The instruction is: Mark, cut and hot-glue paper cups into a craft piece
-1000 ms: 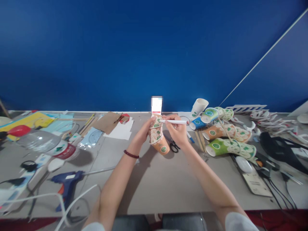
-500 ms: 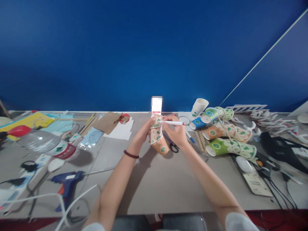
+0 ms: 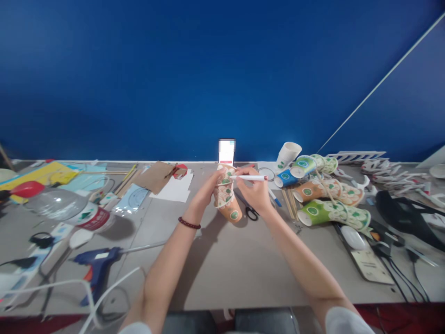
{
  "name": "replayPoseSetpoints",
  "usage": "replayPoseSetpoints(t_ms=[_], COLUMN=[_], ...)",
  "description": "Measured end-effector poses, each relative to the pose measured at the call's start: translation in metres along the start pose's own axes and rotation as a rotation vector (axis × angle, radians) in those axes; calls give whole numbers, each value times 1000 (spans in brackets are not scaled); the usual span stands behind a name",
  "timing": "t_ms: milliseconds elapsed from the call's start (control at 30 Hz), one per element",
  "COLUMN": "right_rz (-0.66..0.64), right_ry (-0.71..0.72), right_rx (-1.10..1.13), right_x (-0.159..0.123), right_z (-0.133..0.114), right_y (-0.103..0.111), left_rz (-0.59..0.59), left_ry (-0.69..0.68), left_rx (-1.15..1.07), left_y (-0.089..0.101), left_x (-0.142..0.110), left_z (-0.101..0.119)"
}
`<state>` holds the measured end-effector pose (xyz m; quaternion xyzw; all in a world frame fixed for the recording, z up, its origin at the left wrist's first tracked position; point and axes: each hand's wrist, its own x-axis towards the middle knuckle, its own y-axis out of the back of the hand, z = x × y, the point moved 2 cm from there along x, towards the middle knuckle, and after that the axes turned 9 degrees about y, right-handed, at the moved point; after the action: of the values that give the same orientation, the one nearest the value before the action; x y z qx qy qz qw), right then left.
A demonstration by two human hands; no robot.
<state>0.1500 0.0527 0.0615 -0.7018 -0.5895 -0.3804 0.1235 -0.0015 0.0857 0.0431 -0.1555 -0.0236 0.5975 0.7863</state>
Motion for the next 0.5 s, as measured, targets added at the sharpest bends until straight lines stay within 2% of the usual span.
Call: replayPoseSetpoints(t_ms=[500], right_rz=[8], right_ry=[-3], right_rx=[20], right_x=[0], right_z=[1], right_y=[1], left_rz=[28], left_ry=[40], left_rx=[18], left_y=[-1], left_x=[-1], left_z=[0])
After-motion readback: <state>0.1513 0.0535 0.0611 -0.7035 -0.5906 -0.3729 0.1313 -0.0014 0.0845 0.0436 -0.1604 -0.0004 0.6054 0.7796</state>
